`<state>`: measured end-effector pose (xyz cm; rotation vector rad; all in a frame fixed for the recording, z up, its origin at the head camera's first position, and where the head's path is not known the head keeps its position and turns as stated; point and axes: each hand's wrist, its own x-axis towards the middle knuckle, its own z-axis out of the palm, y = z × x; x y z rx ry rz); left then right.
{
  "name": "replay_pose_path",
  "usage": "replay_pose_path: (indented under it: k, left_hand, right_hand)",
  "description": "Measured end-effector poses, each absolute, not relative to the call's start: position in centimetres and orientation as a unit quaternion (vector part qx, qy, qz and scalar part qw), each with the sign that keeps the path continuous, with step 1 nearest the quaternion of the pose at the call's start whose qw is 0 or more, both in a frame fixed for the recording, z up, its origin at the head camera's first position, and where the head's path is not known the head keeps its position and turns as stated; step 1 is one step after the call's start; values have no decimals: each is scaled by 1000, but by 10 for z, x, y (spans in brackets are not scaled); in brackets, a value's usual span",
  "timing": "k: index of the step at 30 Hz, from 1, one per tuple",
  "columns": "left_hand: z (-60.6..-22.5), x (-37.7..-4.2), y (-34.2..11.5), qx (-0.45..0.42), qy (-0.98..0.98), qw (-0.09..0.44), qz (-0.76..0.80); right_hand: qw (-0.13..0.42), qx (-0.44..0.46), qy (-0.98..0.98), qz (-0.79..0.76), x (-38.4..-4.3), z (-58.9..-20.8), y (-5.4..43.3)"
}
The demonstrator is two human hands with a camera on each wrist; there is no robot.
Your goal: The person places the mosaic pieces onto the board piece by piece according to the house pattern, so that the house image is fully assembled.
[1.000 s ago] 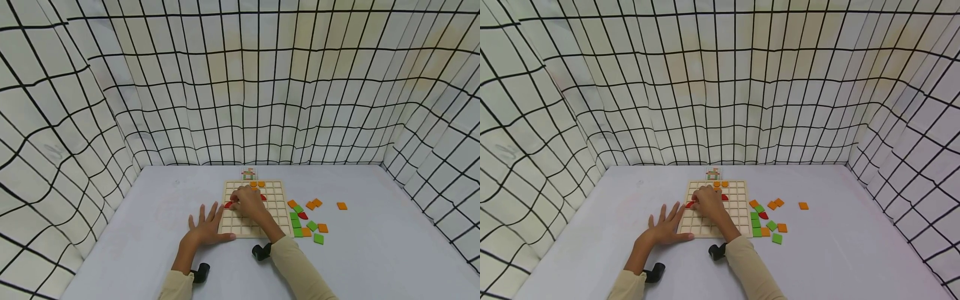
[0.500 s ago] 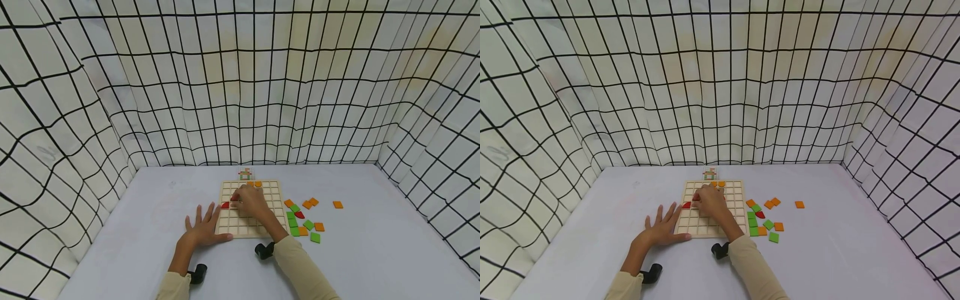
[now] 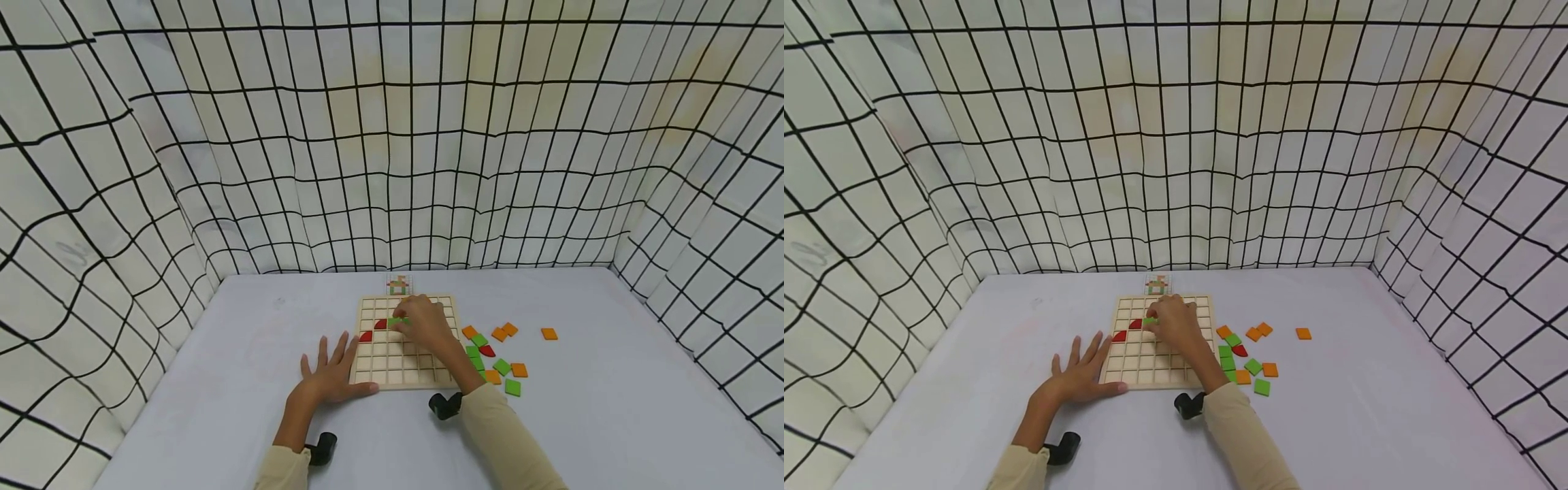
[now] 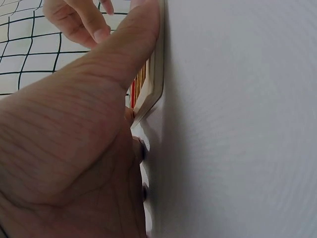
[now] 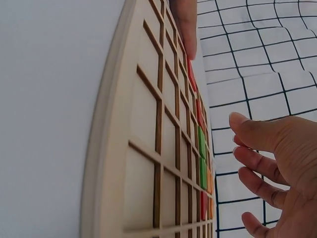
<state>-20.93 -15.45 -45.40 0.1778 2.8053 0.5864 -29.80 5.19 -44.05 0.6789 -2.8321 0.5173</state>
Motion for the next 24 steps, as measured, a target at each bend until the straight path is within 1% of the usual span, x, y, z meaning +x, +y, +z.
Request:
replay_pose_path:
  k: [10, 16, 24]
  left_hand:
    - [-455, -207, -154, 64, 967, 141, 204]
    - [-456, -208, -155, 58, 964, 148, 214]
    - [-452, -208, -154, 61, 964, 146, 213]
  right_hand:
    - [133, 226, -950, 172, -297, -440, 88]
    - [110, 201, -955, 190, -298, -441, 111]
    - [100, 168, -961, 196, -297, -442, 138]
